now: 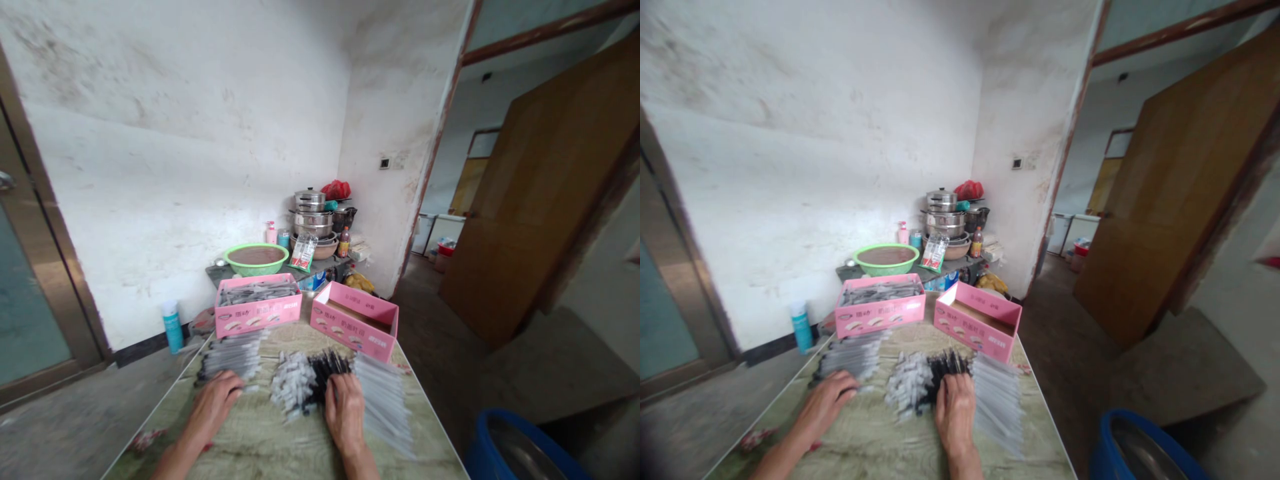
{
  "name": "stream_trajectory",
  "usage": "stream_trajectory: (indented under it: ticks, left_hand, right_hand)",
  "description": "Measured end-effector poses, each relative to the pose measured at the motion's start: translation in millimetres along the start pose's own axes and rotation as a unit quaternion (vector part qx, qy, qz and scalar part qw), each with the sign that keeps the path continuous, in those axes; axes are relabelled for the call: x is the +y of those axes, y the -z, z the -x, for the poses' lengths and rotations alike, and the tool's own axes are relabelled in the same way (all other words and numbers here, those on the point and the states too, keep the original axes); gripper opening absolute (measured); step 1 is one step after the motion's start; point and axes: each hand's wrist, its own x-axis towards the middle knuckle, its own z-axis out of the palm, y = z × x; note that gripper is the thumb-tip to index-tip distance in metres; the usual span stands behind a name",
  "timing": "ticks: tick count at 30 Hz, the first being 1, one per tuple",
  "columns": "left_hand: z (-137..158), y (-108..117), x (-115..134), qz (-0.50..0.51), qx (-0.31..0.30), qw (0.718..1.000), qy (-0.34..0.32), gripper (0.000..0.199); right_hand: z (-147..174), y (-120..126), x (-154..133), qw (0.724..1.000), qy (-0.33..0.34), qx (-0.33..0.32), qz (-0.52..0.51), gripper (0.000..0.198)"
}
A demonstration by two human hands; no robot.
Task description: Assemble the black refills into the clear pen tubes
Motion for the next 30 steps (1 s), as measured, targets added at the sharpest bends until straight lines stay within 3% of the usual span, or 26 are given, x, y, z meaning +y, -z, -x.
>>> stream_trajectory:
  ticks: [2, 4, 6, 9, 12, 16, 20, 24, 27, 30]
  left_hand:
    - [-4.1, 4.6, 1.0, 0.017, 0.002, 1.0, -0.011, 0.019]
    - [-13.1, 11.2, 6.2, 0.041, 0.056, 0.998, 0.002, 0.022]
    - [-26.5, 17.4, 17.6, 0.071, 0.124, 0.989, 0.04, 0.026]
    - [-48.3, 17.0, 46.7, 0.174, 0.16, 0.966, 0.105, 0.03]
    - [-60.6, -1.1, 82.8, 0.359, 0.122, 0.919, 0.107, 0.036]
    - [-56.6, -38.6, 116.2, 0.534, 0.011, 0.837, 0.118, 0.038]
    - [-46.3, -63.8, 116.7, 0.605, 0.019, 0.779, 0.16, 0.04]
    - [-41.4, -68.9, 103.4, 0.645, 0.071, 0.735, 0.197, 0.038]
    - [-39.4, -66.7, 97.5, 0.658, 0.084, 0.722, 0.196, 0.038]
    - [-37.1, -65.6, 95.3, 0.652, 0.071, 0.73, 0.192, 0.039]
  right_hand:
    - [1.0, -1.6, 0.2, 1.0, -0.004, 0.005, -0.01, 0.018]
    - [1.7, -3.1, -1.3, 1.0, -0.013, 0.004, -0.022, 0.018]
    - [1.6, -3.7, -6.2, 0.999, -0.016, -0.002, -0.037, 0.018]
    - [0.3, -2.7, -19.7, 0.998, -0.005, -0.021, -0.058, 0.019]
    - [-0.5, -1.7, -34.8, 0.996, 0.016, -0.047, -0.076, 0.02]
    - [1.9, -5.0, -44.4, 0.994, 0.036, -0.074, -0.073, 0.019]
    - [5.7, -9.9, -41.4, 0.992, 0.026, -0.104, -0.064, 0.023]
    - [7.7, -12.0, -38.0, 0.992, 0.007, -0.115, -0.059, 0.023]
    - [8.7, -14.7, -37.5, 0.988, -0.02, -0.134, -0.074, 0.027]
    - [8.3, -16.8, -37.9, 0.982, -0.06, -0.146, -0.104, 0.03]
